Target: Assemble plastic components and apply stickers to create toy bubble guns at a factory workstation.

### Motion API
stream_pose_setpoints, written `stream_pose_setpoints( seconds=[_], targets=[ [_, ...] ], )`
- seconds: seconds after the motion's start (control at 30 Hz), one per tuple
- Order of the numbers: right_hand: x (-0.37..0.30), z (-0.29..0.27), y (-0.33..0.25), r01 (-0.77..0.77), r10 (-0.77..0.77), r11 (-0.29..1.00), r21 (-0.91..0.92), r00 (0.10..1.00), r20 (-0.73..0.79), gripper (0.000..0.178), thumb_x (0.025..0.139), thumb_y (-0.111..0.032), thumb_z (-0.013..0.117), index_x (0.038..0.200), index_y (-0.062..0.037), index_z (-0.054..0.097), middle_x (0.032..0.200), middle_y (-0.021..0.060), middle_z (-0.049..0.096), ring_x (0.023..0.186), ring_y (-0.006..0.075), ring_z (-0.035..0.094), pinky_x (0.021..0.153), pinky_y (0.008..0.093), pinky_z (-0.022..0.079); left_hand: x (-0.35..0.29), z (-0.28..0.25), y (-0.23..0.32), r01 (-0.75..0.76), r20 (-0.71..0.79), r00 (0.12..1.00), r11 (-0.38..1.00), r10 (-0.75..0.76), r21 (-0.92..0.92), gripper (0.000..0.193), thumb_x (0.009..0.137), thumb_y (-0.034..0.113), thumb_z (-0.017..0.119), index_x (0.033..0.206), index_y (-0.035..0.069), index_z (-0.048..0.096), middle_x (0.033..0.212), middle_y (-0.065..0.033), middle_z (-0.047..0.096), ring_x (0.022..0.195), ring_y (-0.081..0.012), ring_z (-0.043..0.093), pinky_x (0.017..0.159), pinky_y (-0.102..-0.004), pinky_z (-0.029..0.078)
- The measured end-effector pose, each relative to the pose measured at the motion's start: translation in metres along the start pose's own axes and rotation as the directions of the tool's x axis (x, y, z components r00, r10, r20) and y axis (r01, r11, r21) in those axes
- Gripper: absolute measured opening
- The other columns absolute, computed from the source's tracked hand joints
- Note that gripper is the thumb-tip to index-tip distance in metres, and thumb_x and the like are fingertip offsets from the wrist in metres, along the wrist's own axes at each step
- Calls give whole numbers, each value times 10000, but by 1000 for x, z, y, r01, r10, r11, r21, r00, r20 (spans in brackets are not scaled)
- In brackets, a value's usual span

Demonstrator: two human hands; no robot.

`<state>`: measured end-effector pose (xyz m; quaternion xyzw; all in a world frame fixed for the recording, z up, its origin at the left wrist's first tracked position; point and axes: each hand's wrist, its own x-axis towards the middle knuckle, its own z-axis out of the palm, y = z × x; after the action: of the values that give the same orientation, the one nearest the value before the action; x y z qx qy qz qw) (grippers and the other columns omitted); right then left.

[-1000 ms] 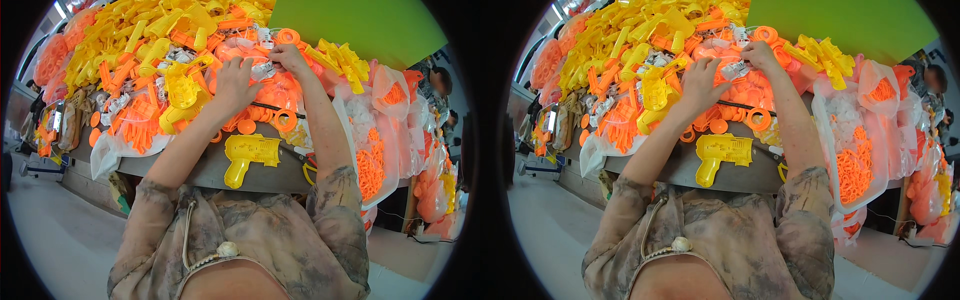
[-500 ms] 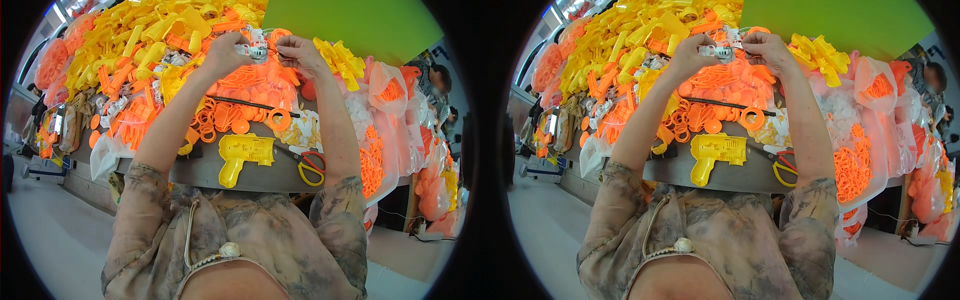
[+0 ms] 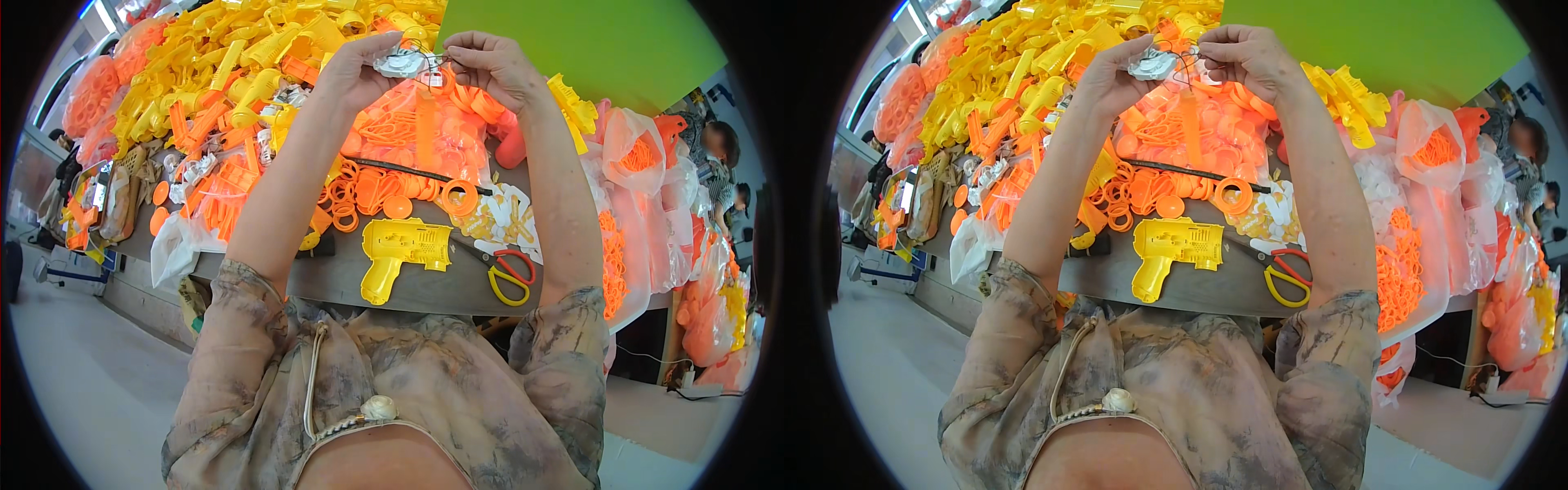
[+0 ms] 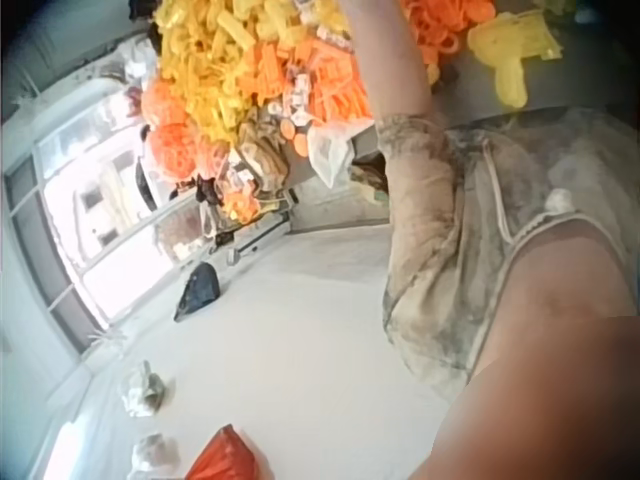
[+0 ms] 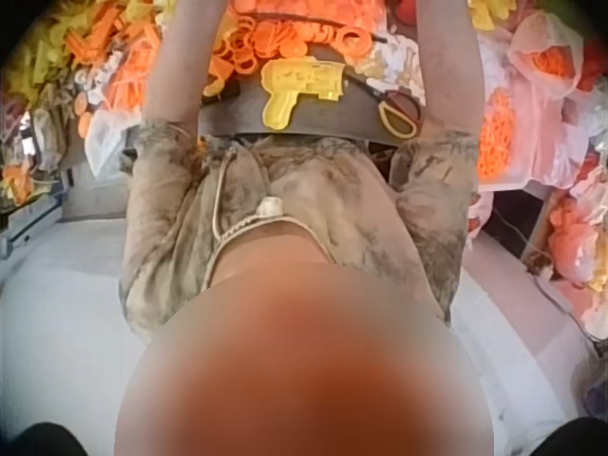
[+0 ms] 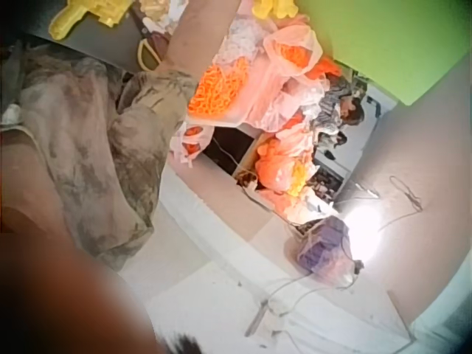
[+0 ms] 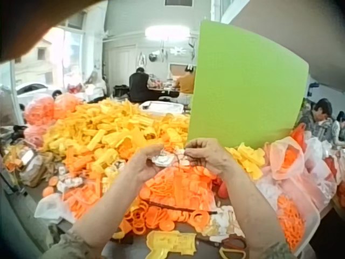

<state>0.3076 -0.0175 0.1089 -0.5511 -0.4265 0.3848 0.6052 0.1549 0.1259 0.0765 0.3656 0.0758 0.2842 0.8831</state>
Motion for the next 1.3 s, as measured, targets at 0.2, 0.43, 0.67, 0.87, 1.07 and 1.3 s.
stream_pose_setpoints(
  seconds=[0.2,0.43,0.67,0.87,1.07,1.3],
  targets=[
    [1,18,-23,15,-16,895,-446,1000,2,183,856,-124,601,989,1,623,859,52,638,746,103,586,685,242,493,-1,6,13,-56,-82,995,997,61,56,272,797,75,665,1012,-41,546,923,-122,597,832,-239,638,762,-355,557],
    [2,48,-49,131,-155,282,-950,984,89,225,828,-111,559,1021,-23,634,1125,212,559,1015,327,551,861,377,435,8,-1,46,-13,157,986,929,-49,370,327,799,120,680,1077,18,544,953,-68,614,863,-197,635,751,-367,557],
    [1,58,-46,204,-383,104,-973,911,150,175,809,-121,553,873,33,607,901,198,587,905,316,568,796,381,447,-3,-5,52,-39,321,946,961,-52,273,327,824,55,626,1107,-37,489,1037,-145,577,942,-264,619,844,-392,531],
    [-8,69,-50,211,-323,500,-840,945,45,208,836,-166,547,882,32,587,807,163,600,764,236,604,662,342,481,2,-11,39,-81,85,993,995,86,-54,392,842,125,631,1177,10,462,1024,-146,583,885,-269,596,723,-368,525],
    [-13,79,-53,58,-129,851,-522,986,-101,214,828,-160,558,903,39,587,750,85,604,644,141,592,548,291,479,-17,-6,44,-41,236,967,972,97,-231,332,821,51,622,1091,-66,467,1045,-183,559,978,-309,595,812,-432,546],
    [-12,63,-24,123,-108,988,-93,982,154,222,888,-190,523,948,12,595,927,109,644,878,184,624,812,305,500,-35,-13,66,23,314,949,1000,-26,14,321,832,89,613,1077,-74,486,1032,-211,573,936,-297,608,781,-400,553]
  ],
)
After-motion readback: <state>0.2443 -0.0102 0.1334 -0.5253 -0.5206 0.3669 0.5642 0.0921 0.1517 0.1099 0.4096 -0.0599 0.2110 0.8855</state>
